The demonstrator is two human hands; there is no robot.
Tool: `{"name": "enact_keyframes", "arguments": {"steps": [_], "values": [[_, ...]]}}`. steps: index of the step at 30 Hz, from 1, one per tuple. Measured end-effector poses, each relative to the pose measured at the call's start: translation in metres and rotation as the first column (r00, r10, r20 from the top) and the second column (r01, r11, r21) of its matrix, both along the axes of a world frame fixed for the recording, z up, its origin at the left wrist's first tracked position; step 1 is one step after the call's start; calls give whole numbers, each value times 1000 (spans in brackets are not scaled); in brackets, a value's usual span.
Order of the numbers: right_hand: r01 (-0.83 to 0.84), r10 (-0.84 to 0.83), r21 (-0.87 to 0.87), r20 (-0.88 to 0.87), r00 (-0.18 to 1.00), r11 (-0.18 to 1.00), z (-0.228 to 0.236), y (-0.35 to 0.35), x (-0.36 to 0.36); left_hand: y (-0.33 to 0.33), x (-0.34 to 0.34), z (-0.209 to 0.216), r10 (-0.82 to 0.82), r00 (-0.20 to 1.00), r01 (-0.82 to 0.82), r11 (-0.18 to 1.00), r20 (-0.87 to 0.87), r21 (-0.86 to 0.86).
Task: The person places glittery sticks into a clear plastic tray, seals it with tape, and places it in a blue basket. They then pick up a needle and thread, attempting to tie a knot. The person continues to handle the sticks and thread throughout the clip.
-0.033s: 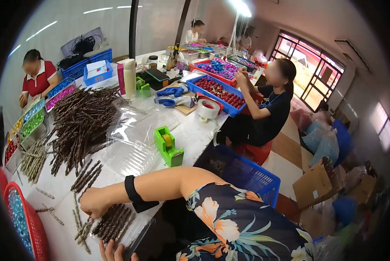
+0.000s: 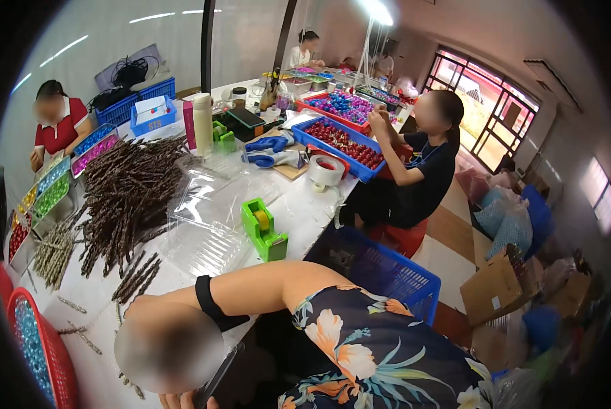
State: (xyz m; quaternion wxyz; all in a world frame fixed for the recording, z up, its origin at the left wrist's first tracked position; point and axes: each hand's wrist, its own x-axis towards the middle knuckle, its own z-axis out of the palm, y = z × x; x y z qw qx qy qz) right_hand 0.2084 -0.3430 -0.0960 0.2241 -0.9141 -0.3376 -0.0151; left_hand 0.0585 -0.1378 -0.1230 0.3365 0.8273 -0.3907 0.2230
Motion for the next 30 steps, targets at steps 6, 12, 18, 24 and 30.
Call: {"name": "enact_keyframes", "arguments": {"steps": [6, 12, 18, 24, 30], "values": [[-42, 1, 264, 152, 988, 964, 35, -29, -19, -6, 1, 9, 1, 1000, -1, 1000, 24, 8], [-61, 46, 200, 81, 996, 978, 43, -79, -66, -2, 12, -27, 133, 991, -135, 989, 21, 62], [90, -99, -156, -53, 994, 984, 82, -88, -119, 1, 11, -21, 53, 997, -64, 981, -64, -181], [45, -68, -166, -135, 989, 985, 65, -82, -126, -5, 12, -30, 66, 996, -76, 973, -55, -218], [5, -22, -183, -86, 996, 983, 60, -72, -119, -10, 10, -28, 69, 996, -79, 975, -52, -210]]}}
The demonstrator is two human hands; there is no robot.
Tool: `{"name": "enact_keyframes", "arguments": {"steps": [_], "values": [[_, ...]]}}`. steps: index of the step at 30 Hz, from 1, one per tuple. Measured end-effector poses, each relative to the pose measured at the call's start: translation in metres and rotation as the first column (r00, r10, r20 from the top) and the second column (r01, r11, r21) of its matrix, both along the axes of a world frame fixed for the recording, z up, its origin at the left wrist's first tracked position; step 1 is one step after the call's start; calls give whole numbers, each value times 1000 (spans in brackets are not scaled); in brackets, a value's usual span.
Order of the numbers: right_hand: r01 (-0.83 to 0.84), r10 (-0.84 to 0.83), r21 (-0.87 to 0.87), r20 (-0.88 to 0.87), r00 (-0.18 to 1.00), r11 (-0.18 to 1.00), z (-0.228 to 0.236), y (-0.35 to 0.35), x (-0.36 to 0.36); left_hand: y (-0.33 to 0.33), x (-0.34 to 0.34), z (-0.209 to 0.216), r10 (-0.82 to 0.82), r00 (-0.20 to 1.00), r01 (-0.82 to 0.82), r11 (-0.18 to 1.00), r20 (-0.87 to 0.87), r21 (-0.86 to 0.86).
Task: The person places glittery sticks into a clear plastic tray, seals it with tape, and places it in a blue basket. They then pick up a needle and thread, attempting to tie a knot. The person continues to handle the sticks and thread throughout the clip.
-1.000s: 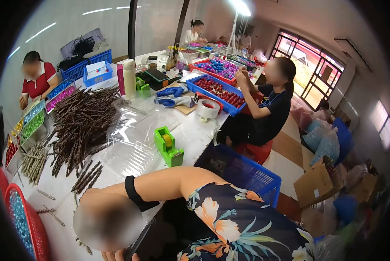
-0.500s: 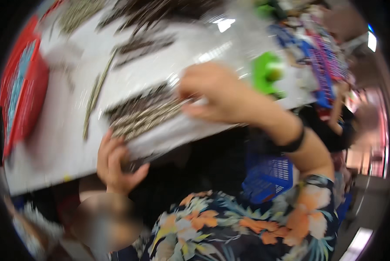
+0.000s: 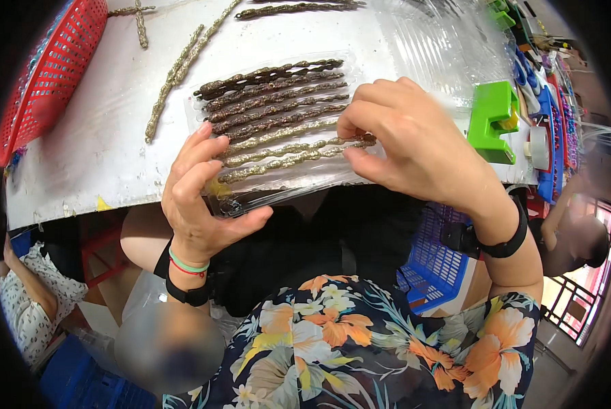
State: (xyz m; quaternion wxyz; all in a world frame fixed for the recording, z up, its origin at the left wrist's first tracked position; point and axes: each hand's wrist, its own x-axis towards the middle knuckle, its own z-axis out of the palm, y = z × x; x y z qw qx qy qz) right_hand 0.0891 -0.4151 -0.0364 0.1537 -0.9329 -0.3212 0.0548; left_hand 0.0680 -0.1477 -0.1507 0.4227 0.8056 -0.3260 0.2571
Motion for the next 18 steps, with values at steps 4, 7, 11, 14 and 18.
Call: {"name": "enact_keyframes", "arguments": {"steps": [4, 7, 11, 14, 18], "values": [[-20, 20, -8, 42, 999, 1000, -1, 7, 3, 2, 1, 2, 2, 1000, -2, 1000, -2, 3], [-55, 57, -27, 95, 994, 998, -5, 11, 3, 9, -1, 2, -6, 1000, 7, 999, -20, 33], [0, -7, 38, 182, 983, 999, -4, 11, -5, 11, -3, 5, 19, 1000, -17, 992, -13, 125], [11, -15, 27, 148, 989, 1000, -1, 8, -8, 15, -5, 6, 64, 998, -68, 974, 29, 215], [43, -52, 49, 201, 978, 998, -8, 3, -7, 14, -7, 10, 102, 994, -109, 956, 41, 274]]}}
